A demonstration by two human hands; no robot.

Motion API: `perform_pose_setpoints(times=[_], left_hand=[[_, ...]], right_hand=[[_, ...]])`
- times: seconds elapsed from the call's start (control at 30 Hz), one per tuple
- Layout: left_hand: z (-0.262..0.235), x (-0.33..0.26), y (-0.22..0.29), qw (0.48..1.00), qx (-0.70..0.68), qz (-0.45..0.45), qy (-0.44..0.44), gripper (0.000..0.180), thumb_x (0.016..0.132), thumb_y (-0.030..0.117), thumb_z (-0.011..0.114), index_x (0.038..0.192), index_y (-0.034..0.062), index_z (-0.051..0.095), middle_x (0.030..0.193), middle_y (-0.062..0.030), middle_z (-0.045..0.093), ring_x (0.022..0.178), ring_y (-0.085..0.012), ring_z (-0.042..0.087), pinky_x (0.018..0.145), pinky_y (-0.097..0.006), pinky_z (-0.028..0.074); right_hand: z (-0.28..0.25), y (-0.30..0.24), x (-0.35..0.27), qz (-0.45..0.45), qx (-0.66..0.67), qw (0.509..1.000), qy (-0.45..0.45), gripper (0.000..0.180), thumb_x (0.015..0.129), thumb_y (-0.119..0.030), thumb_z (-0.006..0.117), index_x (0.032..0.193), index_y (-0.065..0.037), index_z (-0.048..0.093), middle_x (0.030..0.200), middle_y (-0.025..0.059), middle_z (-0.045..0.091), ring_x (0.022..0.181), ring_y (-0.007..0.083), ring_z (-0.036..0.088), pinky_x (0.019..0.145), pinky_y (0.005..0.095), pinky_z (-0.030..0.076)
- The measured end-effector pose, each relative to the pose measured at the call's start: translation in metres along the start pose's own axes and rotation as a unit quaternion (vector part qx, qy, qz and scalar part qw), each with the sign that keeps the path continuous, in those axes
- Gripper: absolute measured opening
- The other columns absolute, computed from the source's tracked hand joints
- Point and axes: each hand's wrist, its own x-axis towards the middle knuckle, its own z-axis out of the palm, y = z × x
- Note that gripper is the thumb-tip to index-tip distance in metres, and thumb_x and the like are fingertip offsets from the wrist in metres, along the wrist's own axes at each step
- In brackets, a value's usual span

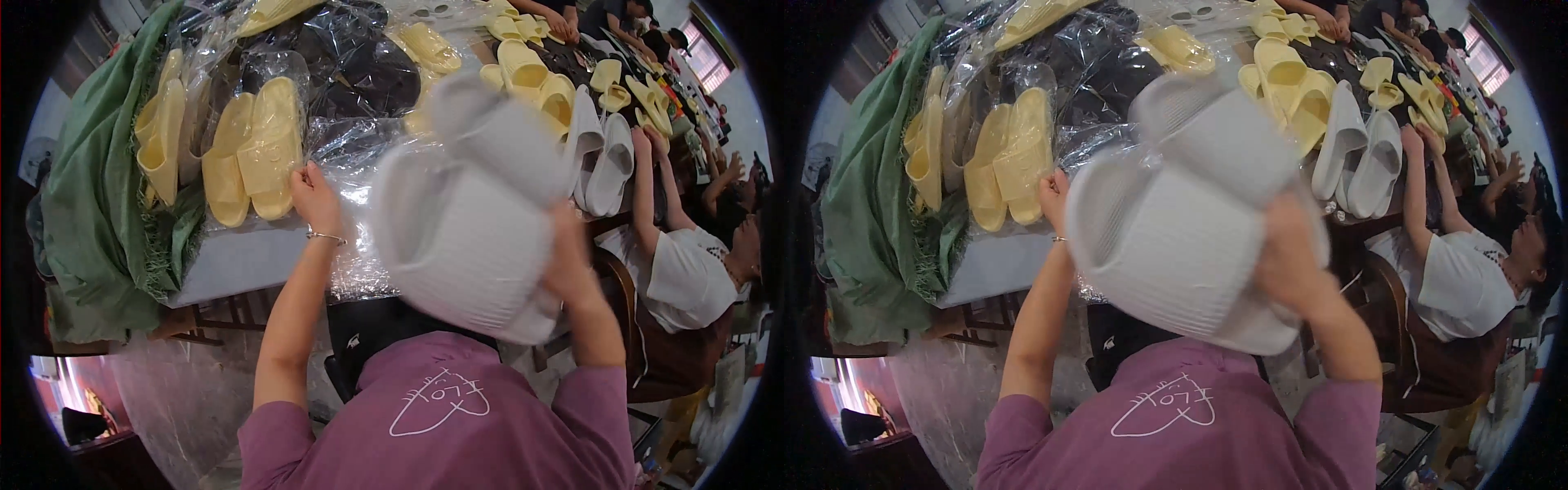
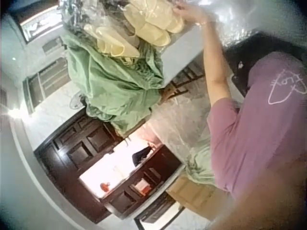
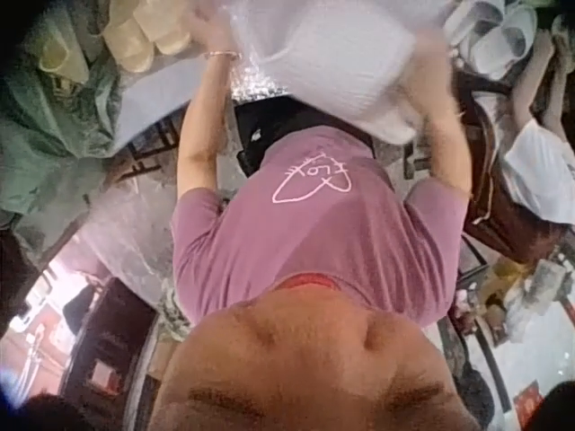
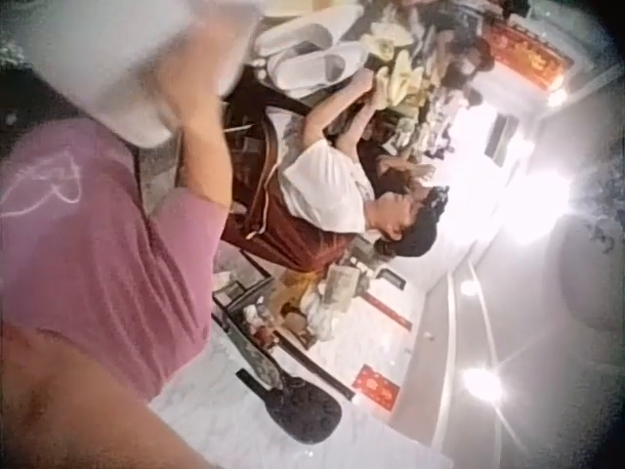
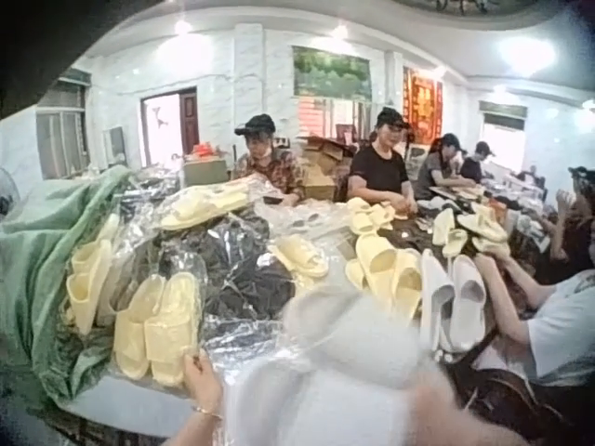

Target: Sorting different colored sandals from a large storage sack and placing them into individual plastic packaging bags at a workbench.

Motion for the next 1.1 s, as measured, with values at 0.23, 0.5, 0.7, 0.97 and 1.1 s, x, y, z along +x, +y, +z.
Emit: perform_pose_setpoints(times=[0.23, 0.5, 0.7, 0.97, 1.1], left_hand=[[-0.042, -0.049, 0.039, 0.913, 0.177, 0.323, -0.173, 0.059, 0.091, 0.025, 0.053, 0.135, -0.0059, 0.030, 0.133, -0.0232, 0.038, 0.124, -0.0374, 0.037, 0.105, -0.044, 0.029], [-0.054, -0.053, -0.014, 0.813, 0.313, 0.364, -0.329, 0.069, 0.088, 0.034, 0.052, 0.138, -0.0070, 0.027, 0.147, -0.0243, 0.025, 0.137, -0.0409, 0.020, 0.112, -0.047, 0.016], [-0.024, -0.026, 0.058, 0.889, 0.186, 0.389, -0.152, 0.069, 0.081, 0.022, 0.066, 0.137, -0.0019, 0.032, 0.130, -0.0239, 0.039, 0.120, -0.0409, 0.036, 0.101, -0.049, 0.029], [0.013, 0.084, 0.050, 0.978, 0.003, 0.154, -0.143, 0.027, 0.080, 0.012, 0.068, 0.100, -0.0005, 0.057, 0.063, -0.0076, 0.058, 0.058, -0.0249, 0.057, 0.058, -0.034, 0.047], [0.004, 0.011, 0.096, 0.873, 0.153, 0.428, -0.178, 0.034, 0.079, 0.007, 0.065, 0.111, -0.0003, 0.054, 0.110, -0.0179, 0.055, 0.107, -0.0356, 0.049, 0.092, -0.043, 0.039]], right_hand=[[0.123, 0.038, 0.008, 0.207, 0.098, 0.970, -0.083, 0.038, 0.067, -0.002, 0.056, 0.104, 0.005, 0.054, 0.103, 0.0245, 0.055, 0.092, 0.0401, 0.053, 0.080, 0.0469, 0.042], [0.129, 0.067, 0.005, 0.191, 0.047, 0.980, -0.021, 0.027, 0.068, 0.000, 0.056, 0.095, 0.004, 0.055, 0.093, 0.0235, 0.056, 0.086, 0.0435, 0.051, 0.079, 0.0498, 0.040], [0.133, 0.107, -0.010, 0.218, 0.075, 0.973, 0.003, 0.035, 0.072, -0.004, 0.059, 0.106, 0.001, 0.055, 0.102, 0.0226, 0.056, 0.095, 0.0427, 0.050, 0.082, 0.0488, 0.039], [0.145, 0.097, -0.002, 0.224, 0.083, 0.971, -0.019, 0.039, 0.072, -0.004, 0.059, 0.110, 0.001, 0.054, 0.108, 0.0223, 0.055, 0.100, 0.0429, 0.050, 0.085, 0.0479, 0.040], [0.129, 0.113, -0.017, 0.312, 0.149, 0.938, 0.009, 0.038, 0.071, -0.001, 0.058, 0.109, 0.001, 0.055, 0.106, 0.0237, 0.057, 0.099, 0.0443, 0.051, 0.084, 0.0495, 0.041]])
